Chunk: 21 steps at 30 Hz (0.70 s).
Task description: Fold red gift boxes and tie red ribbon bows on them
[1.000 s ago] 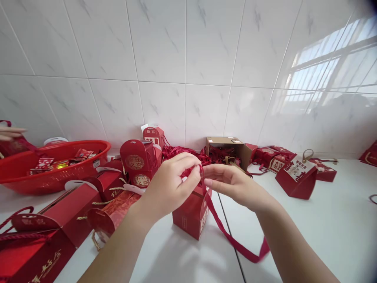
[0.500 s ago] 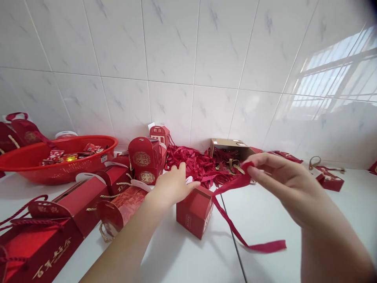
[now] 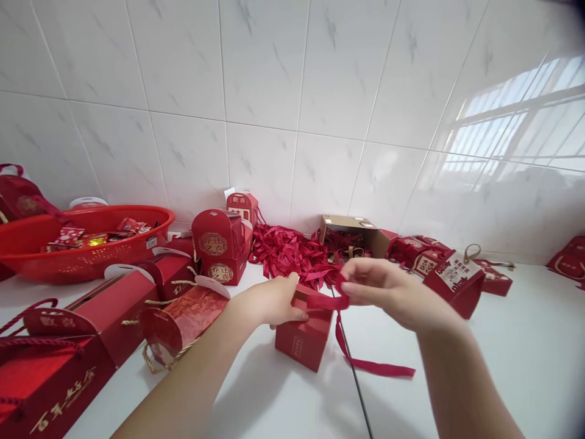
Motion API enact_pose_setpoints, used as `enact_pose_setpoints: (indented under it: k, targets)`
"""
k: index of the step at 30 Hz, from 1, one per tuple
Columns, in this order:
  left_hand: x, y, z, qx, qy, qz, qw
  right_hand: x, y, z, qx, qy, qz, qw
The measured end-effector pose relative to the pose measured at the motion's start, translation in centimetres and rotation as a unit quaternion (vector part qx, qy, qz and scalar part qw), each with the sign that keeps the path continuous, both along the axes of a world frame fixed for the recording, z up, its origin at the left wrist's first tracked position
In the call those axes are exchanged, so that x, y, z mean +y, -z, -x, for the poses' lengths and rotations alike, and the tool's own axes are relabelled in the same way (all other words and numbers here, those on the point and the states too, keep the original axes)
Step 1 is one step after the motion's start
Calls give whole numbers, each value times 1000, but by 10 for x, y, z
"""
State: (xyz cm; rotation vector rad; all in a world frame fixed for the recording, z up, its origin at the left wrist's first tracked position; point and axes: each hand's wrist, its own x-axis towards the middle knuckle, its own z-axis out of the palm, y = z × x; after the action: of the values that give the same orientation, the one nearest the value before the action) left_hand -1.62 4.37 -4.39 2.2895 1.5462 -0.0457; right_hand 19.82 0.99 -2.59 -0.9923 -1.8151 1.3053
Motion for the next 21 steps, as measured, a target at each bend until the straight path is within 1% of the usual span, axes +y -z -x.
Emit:
enact_pose_setpoints:
  k: [3, 6, 9, 12, 15, 17, 21]
  targets:
    - [1, 3, -1, -19, 6, 5, 1000, 22, 18, 21, 45, -2, 70, 997]
    - [4, 5, 0, -21, 20, 8, 1000, 38, 38, 35, 67, 10, 109, 992]
    - [6, 2, 5, 7, 27, 26, 999, 46, 50, 41, 61, 38, 137, 988]
    - [8, -5, 15, 31, 25, 22, 999, 50, 53, 42, 55, 52, 145, 987]
    - [12, -9, 26, -7, 27, -17, 999, 51, 54, 42, 43, 47, 138, 988]
    - [15, -10, 31, -34, 20, -30, 999, 51, 54, 43, 31, 44, 132, 990]
    - [18, -8, 31, -31, 11, -22, 999, 50, 57, 45, 2, 20, 112, 993]
